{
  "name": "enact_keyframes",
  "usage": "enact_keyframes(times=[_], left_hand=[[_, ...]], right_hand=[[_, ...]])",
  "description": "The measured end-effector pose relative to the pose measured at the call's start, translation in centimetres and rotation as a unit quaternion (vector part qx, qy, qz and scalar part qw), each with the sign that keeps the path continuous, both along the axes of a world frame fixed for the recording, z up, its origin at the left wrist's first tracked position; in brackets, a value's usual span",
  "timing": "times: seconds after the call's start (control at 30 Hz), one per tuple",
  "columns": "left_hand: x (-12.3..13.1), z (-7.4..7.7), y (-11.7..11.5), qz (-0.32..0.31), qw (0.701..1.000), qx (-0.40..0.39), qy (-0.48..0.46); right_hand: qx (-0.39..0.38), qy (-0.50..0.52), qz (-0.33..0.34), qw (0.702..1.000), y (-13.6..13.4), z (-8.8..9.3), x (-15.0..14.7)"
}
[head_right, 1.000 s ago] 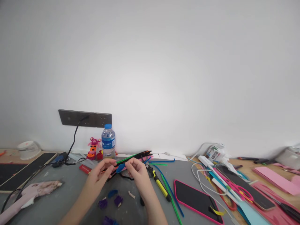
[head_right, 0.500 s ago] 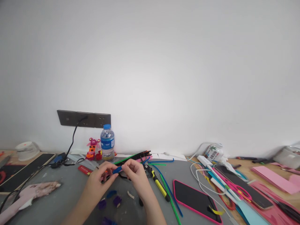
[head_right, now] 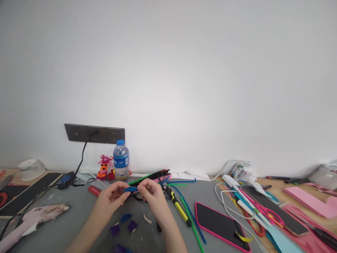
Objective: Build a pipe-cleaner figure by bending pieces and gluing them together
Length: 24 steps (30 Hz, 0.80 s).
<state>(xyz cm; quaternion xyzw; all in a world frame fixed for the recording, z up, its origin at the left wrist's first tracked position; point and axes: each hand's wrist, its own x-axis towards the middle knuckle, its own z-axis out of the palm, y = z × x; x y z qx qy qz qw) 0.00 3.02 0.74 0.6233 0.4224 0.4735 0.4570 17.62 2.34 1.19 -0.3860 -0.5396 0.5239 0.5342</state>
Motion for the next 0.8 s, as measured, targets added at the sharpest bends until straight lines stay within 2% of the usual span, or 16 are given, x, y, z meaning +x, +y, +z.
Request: enact_keyframes(times=[0.23, 0.33, 0.47, 0.8], left_hand=[[0.06, 0.20, 0.00, 0.003, 0.999, -0.049, -0.015], [0.24, 0.54, -0.15, 0.014, 0.999, -0.039, -0.007], [0.41, 0.93, -0.37, 0.027, 0.999, -0.017, 0.002], [0.23, 0.06, -0.15, -0.037, 0.997, -0.062, -0.014]], right_hand=[[-0.005, -0.007, 0.024, 1.000, -0.34, 0.60, -0.15], [-0.010, -0.016, 0.045, 0.999, -0.36, 0.61, -0.26], [-0.001, -0.024, 0.037, 0.999, -0.39, 0.70, -0.27], [0.005, -0.033, 0.014, 0.999, -0.25, 0.58, -0.07]])
